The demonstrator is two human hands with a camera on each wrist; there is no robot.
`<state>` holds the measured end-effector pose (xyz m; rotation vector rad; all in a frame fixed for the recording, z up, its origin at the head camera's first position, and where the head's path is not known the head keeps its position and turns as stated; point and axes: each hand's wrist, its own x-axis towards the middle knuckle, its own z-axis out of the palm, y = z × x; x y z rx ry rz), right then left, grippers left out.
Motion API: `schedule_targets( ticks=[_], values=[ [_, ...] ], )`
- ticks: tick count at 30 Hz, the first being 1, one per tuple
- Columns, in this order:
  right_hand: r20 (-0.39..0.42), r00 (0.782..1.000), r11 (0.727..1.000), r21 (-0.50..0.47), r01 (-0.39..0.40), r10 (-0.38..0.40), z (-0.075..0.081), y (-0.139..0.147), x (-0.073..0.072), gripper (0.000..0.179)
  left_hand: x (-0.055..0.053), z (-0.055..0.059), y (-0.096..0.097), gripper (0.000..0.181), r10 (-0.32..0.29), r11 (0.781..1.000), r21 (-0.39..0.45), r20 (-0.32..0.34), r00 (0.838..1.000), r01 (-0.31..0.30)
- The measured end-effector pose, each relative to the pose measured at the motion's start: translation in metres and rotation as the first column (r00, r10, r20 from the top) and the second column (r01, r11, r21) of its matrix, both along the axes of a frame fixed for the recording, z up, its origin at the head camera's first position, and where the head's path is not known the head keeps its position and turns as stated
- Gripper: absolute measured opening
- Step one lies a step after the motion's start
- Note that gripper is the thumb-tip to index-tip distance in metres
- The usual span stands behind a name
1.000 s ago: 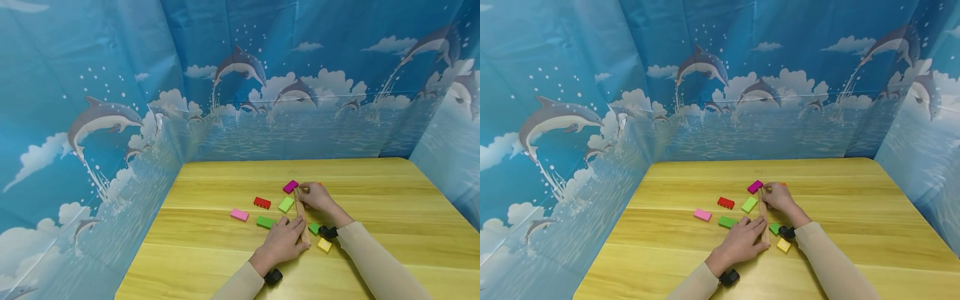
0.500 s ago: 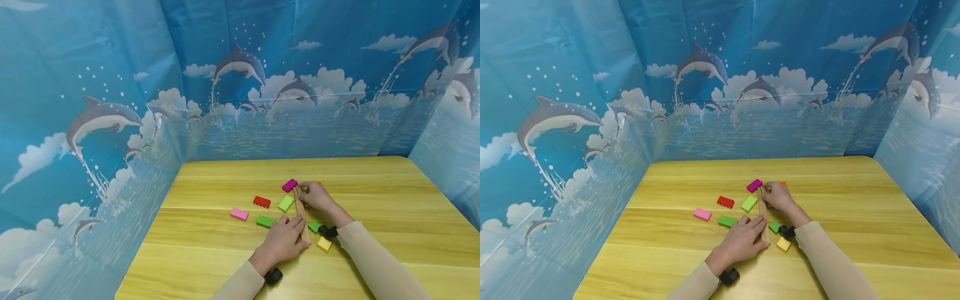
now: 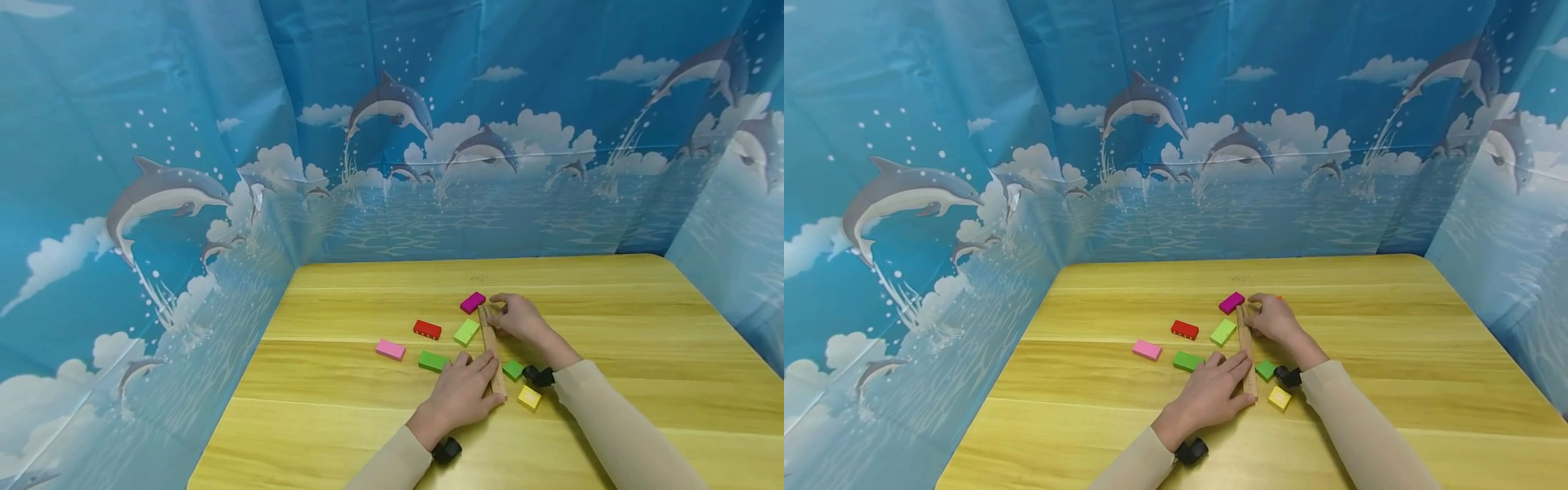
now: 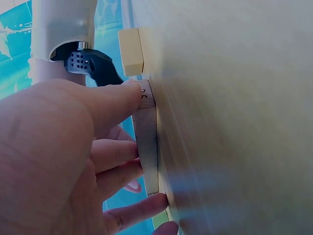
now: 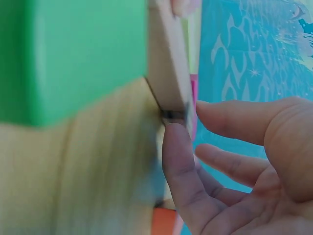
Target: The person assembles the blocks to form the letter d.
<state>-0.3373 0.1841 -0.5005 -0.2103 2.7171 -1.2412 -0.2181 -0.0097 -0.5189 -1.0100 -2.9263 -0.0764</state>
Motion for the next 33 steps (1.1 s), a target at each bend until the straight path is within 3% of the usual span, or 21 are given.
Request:
schedule_targets(
  ticks=[16,33],
  values=[
    [-0.123,0.992,0.999,0.034,0.006,-0.002,0.024,0.021,-0.006,0.04,0.001,0.002,-0.001,0.069,0.005,1.0,-0.006,-0.024,1.0,-0.005],
    [-0.208,0.978,0.993,0.116,0.001,0.023,0.017,0.051,-0.012,0.036,0.004,0.002,0.0,0.069,0.001,1.0,0.008,-0.008,1.0,-0.001]
  ],
)
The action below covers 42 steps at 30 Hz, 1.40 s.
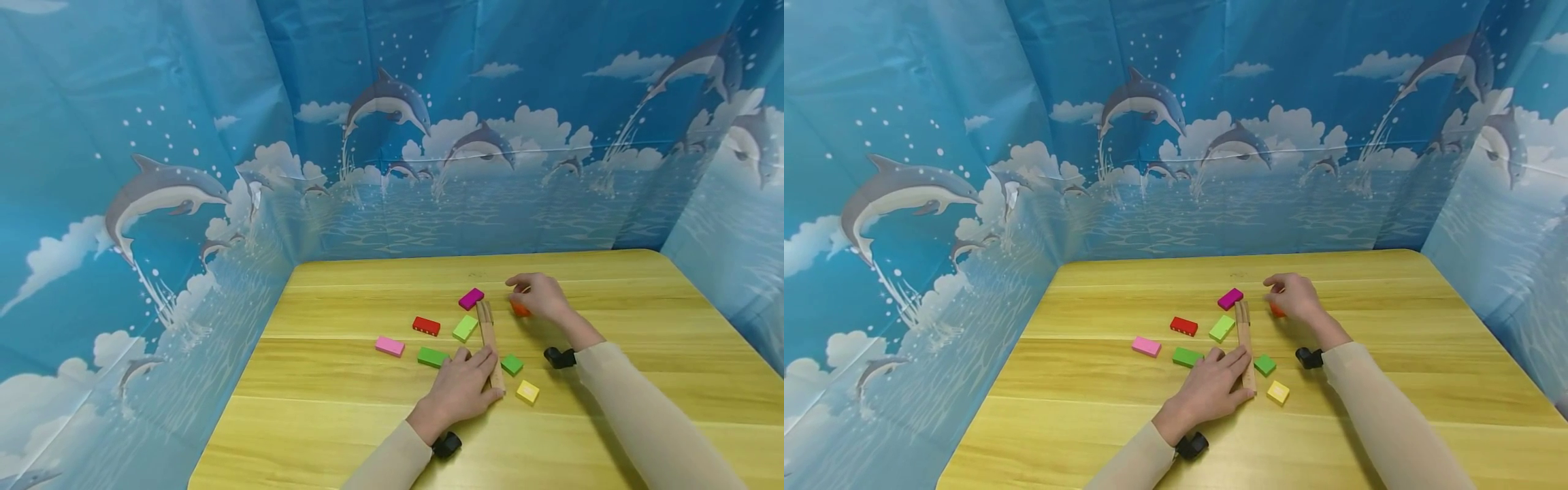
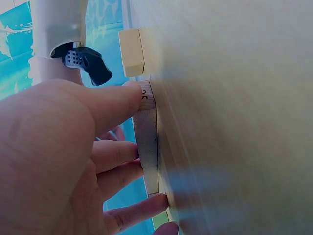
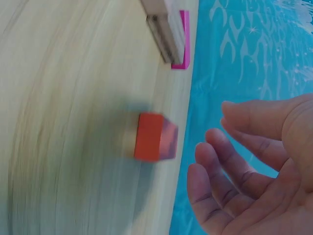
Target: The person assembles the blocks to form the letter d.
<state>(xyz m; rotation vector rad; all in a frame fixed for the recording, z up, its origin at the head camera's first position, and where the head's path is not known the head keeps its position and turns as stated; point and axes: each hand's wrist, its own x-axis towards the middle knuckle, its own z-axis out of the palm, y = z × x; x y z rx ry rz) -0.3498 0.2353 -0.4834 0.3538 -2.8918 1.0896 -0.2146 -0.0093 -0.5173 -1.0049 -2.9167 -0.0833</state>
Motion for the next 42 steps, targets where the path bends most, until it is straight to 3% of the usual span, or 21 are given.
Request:
schedule_targets(
  ticks=[18,42],
  values=[
    [0.081,0.996,0.999,-0.021,-0.044,0.046,-0.021,0.035,-0.008,0.051,0.0,0.0,-0.001,0.069,-0.002,1.0,0.013,-0.004,1.0,0.002],
    [0.111,0.978,0.983,0.026,-0.182,0.178,-0.032,0.038,-0.017,0.055,-0.001,-0.003,0.0,0.069,0.01,1.0,0.0,0.008,1.0,-0.01]
  ],
)
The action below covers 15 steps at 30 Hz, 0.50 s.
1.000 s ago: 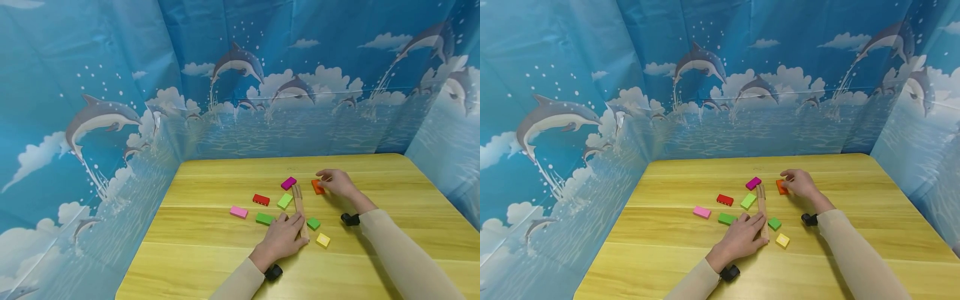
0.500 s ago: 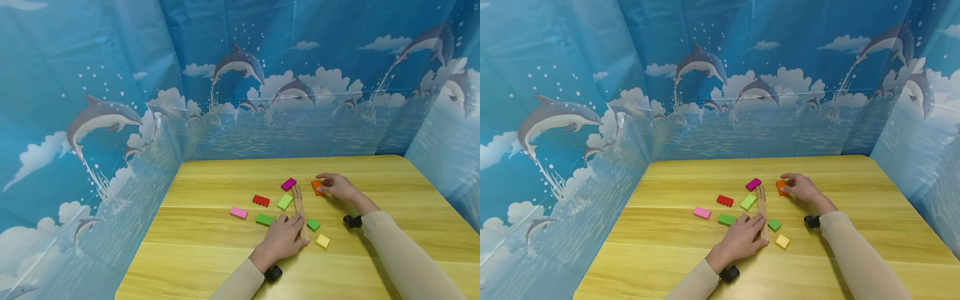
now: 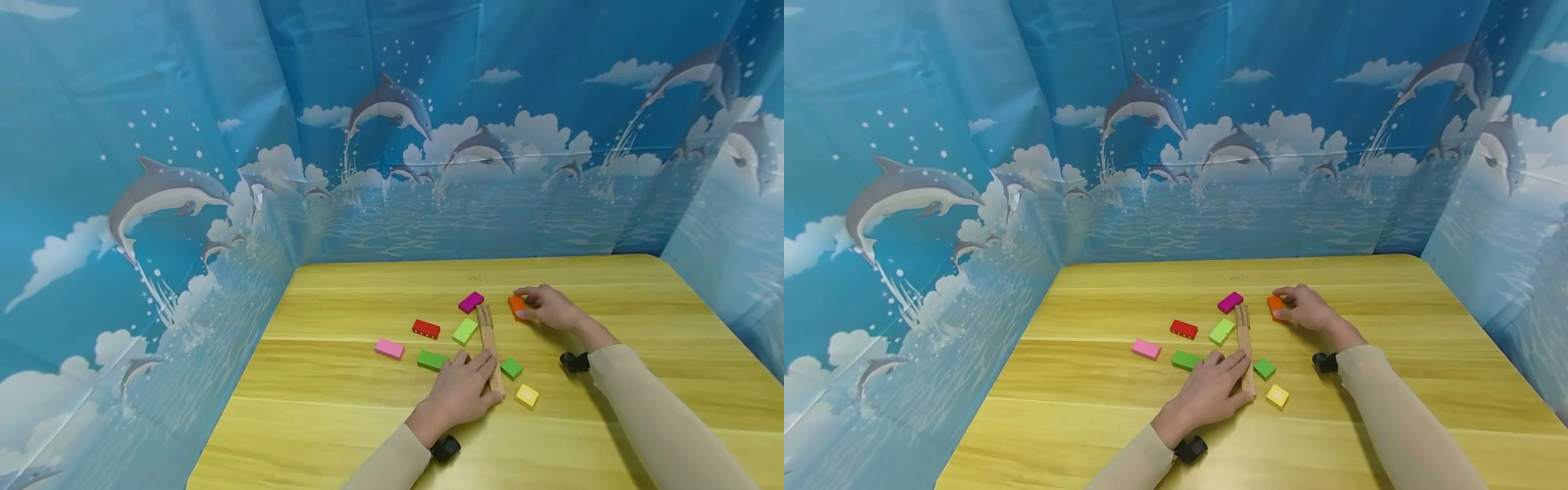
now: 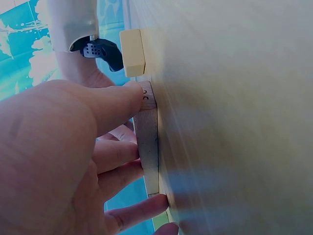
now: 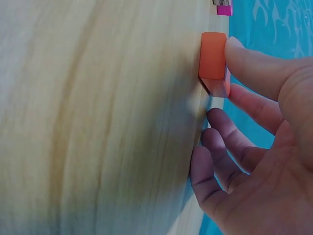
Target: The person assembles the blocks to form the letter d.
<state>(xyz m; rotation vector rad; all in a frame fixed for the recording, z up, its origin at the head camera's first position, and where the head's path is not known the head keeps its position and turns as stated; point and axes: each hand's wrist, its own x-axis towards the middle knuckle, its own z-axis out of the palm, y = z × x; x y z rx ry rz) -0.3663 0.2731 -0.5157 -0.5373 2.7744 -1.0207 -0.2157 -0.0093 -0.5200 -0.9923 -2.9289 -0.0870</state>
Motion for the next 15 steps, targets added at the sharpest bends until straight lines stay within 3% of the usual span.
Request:
schedule_targets(
  ticks=[15],
  values=[
    [0.041,0.999,1.0,0.013,0.022,-0.022,0.011,-0.006,0.008,0.05,0.0,-0.002,0.0,0.069,-0.011,1.0,0.0,-0.017,1.0,0.011]
  ],
)
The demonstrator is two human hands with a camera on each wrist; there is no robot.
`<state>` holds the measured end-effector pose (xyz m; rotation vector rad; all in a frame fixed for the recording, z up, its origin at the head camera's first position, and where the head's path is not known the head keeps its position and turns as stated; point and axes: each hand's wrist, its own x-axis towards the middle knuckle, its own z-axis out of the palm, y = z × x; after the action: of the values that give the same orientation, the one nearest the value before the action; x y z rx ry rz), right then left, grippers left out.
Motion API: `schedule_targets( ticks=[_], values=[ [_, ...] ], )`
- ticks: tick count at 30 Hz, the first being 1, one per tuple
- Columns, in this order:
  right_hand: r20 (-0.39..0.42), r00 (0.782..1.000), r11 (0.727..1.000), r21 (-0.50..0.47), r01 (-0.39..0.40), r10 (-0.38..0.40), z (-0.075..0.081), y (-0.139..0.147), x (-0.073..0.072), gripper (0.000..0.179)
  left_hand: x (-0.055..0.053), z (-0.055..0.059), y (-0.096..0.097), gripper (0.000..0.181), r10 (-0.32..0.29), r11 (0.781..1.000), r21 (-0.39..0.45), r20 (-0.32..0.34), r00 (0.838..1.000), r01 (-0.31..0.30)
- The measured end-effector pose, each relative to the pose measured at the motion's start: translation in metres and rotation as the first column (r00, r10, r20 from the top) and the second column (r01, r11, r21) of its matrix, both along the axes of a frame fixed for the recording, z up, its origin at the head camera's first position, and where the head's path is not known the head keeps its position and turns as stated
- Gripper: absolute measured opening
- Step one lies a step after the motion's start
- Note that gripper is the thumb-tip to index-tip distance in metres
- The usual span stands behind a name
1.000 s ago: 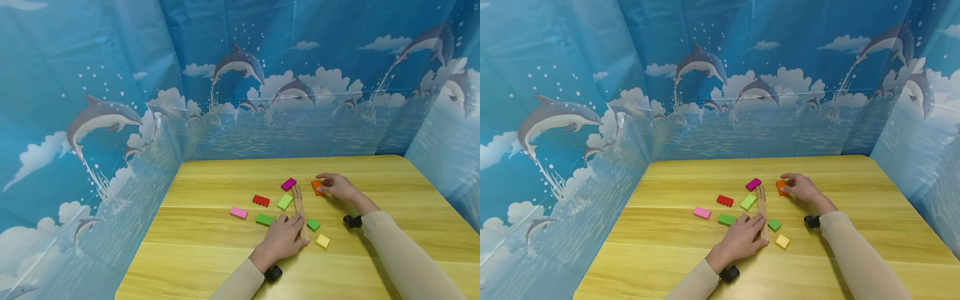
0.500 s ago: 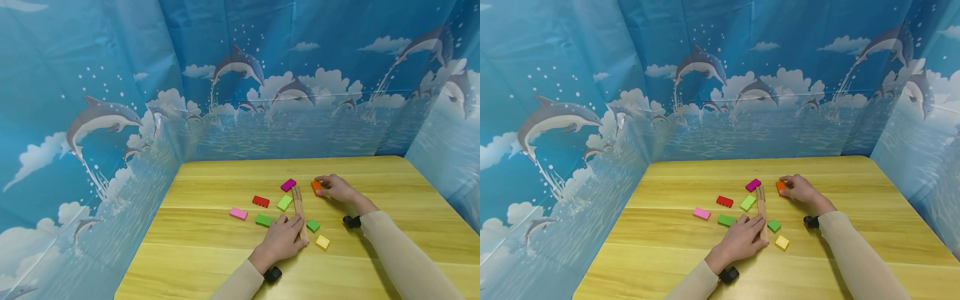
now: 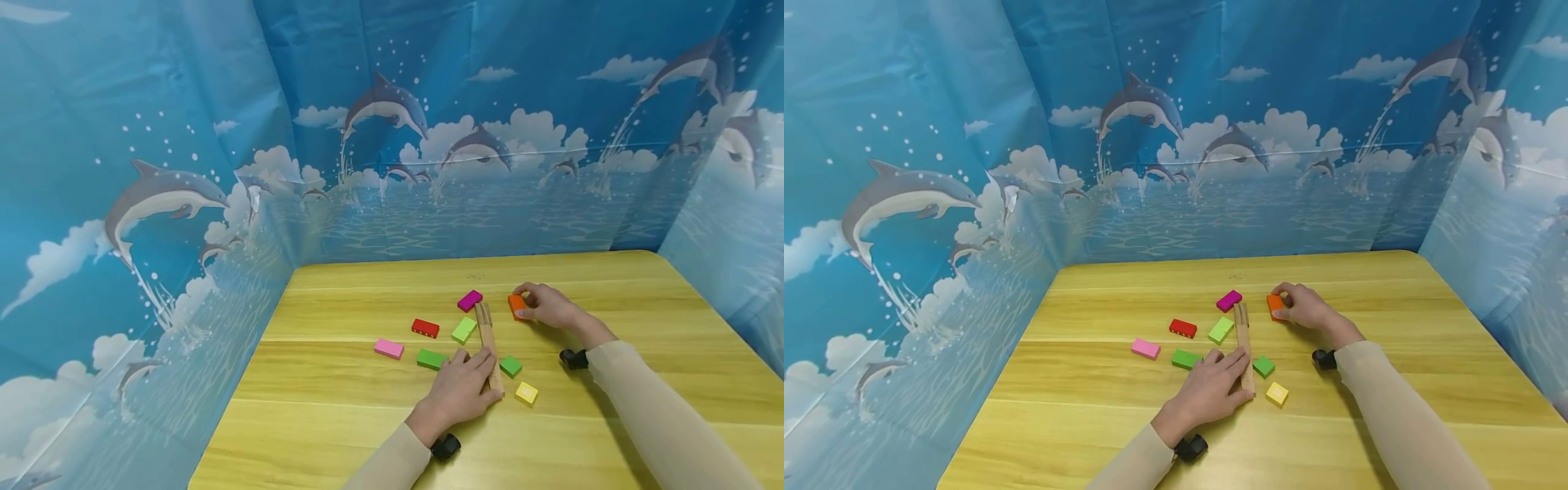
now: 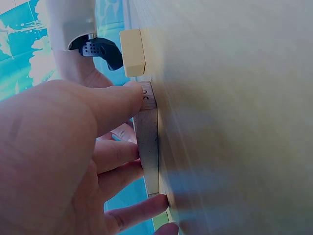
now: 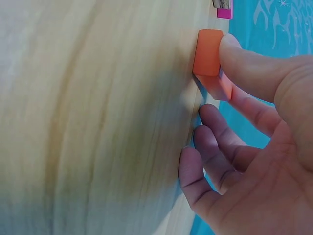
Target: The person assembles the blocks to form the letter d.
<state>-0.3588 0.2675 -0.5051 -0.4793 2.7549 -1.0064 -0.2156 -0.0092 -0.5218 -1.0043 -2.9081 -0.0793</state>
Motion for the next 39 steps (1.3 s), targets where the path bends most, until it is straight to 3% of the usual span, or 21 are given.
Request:
schedule_targets(
  ticks=[15,31,39],
  values=[
    [-0.003,0.998,0.995,-0.08,0.067,-0.067,-0.002,-0.001,0.007,0.046,-0.001,-0.003,0.001,0.07,-0.007,1.0,0.002,-0.002,1.0,0.007],
    [-0.113,0.989,0.991,-0.101,0.083,-0.094,-0.009,-0.005,0.018,0.046,0.002,-0.003,0.0,0.069,-0.006,1.0,0.007,0.002,1.0,0.006],
    [-0.091,0.991,0.989,-0.118,0.088,-0.099,-0.002,-0.006,0.015,0.043,0.002,0.0,0.001,0.069,-0.009,1.0,0.02,0.005,1.0,0.009]
  ],
)
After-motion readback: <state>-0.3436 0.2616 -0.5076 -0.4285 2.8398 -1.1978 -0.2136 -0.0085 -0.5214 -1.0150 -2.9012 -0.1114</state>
